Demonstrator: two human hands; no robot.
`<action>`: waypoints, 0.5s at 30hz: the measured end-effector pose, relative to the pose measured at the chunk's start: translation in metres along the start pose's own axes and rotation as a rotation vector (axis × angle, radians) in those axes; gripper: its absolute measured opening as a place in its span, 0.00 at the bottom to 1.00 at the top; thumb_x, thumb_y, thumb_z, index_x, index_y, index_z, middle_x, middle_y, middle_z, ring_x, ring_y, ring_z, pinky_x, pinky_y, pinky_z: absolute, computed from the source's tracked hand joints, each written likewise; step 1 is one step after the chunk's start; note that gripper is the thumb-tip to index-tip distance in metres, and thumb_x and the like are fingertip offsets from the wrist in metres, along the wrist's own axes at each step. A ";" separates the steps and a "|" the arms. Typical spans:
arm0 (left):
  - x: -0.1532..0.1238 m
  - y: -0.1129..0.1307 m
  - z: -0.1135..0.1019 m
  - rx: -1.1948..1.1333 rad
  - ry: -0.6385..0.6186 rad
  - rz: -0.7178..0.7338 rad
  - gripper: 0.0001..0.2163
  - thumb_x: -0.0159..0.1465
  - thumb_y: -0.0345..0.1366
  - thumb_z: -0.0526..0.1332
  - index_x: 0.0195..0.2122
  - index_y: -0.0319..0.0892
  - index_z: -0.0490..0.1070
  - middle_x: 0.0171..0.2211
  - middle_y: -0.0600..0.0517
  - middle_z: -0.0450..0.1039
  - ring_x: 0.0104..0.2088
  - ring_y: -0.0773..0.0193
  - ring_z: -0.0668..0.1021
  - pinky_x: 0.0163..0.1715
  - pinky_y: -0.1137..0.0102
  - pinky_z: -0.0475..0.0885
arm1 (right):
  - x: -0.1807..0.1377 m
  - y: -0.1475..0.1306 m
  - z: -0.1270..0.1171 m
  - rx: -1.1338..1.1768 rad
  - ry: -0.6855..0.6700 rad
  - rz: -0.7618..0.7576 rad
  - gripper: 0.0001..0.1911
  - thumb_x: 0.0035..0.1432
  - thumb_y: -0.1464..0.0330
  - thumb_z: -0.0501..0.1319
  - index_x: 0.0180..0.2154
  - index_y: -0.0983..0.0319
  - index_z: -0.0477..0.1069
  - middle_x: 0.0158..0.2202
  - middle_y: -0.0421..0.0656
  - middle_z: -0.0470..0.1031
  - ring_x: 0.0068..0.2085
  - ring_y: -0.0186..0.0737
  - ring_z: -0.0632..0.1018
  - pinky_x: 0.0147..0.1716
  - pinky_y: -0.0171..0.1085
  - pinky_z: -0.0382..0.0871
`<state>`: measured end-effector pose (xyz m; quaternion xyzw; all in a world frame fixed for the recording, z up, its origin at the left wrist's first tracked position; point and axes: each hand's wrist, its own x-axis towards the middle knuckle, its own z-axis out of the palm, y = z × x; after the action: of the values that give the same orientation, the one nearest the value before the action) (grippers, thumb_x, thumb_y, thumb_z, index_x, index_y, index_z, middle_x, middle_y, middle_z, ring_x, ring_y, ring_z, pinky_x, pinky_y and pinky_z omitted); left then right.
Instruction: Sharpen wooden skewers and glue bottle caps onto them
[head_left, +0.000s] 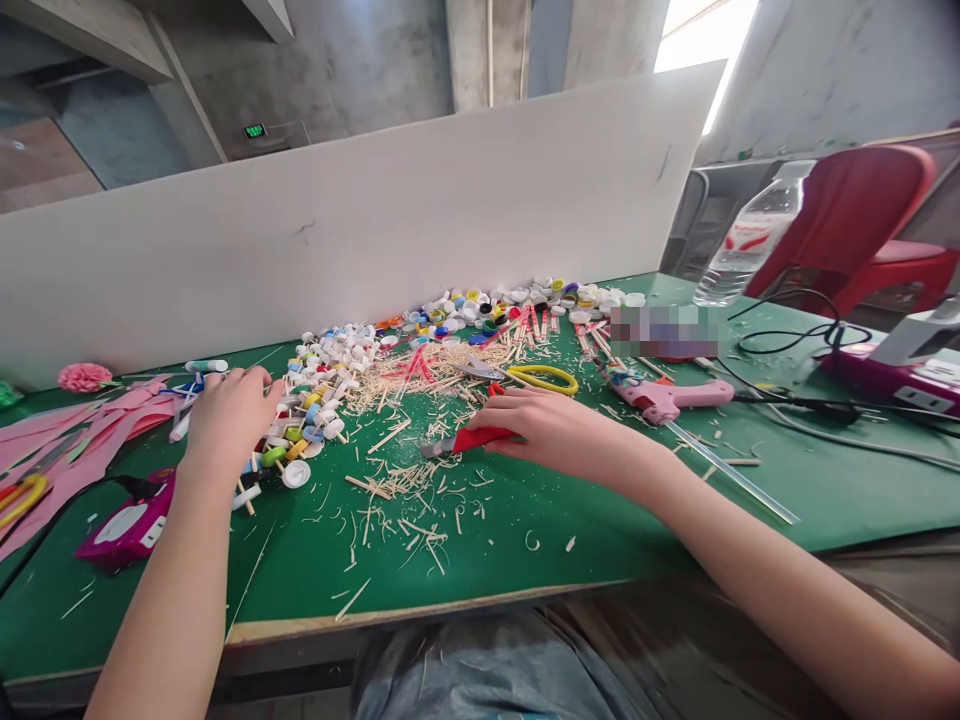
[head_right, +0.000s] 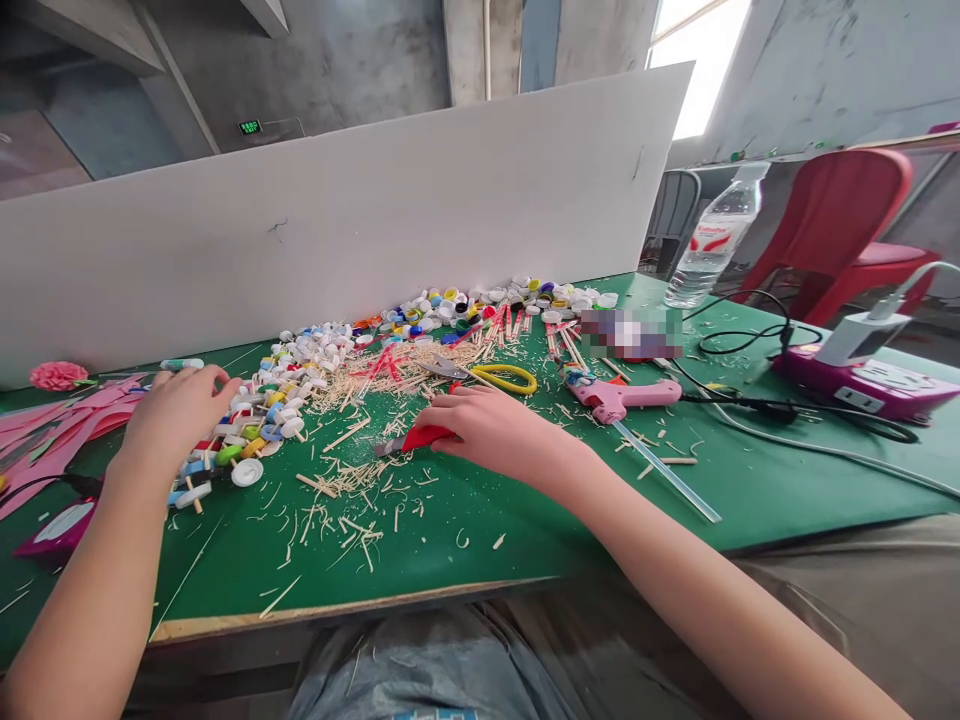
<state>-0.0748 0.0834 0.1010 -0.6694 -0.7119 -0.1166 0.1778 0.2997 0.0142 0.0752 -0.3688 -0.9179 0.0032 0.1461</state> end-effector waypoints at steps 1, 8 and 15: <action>-0.001 0.001 -0.003 -0.005 0.063 -0.006 0.23 0.66 0.47 0.45 0.43 0.39 0.74 0.45 0.32 0.75 0.51 0.33 0.71 0.43 0.48 0.70 | 0.000 0.000 0.000 0.001 0.000 0.004 0.13 0.65 0.66 0.58 0.51 0.56 0.73 0.47 0.43 0.77 0.46 0.41 0.77 0.46 0.42 0.68; -0.001 0.007 -0.027 -0.621 0.372 -0.012 0.18 0.66 0.35 0.45 0.53 0.41 0.67 0.51 0.44 0.71 0.50 0.51 0.74 0.49 0.56 0.71 | -0.001 -0.002 0.001 0.008 -0.009 0.029 0.13 0.66 0.65 0.57 0.50 0.56 0.73 0.44 0.42 0.77 0.44 0.40 0.77 0.43 0.40 0.69; -0.032 0.024 -0.058 -0.227 0.418 0.096 0.20 0.68 0.45 0.44 0.53 0.46 0.67 0.51 0.38 0.67 0.58 0.34 0.63 0.53 0.43 0.64 | -0.003 -0.004 0.003 -0.006 -0.017 0.036 0.12 0.65 0.66 0.58 0.49 0.57 0.74 0.42 0.42 0.78 0.42 0.41 0.78 0.41 0.39 0.68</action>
<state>-0.0437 0.0327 0.1386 -0.6794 -0.6094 -0.3234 0.2500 0.2983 0.0100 0.0718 -0.3855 -0.9125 0.0065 0.1370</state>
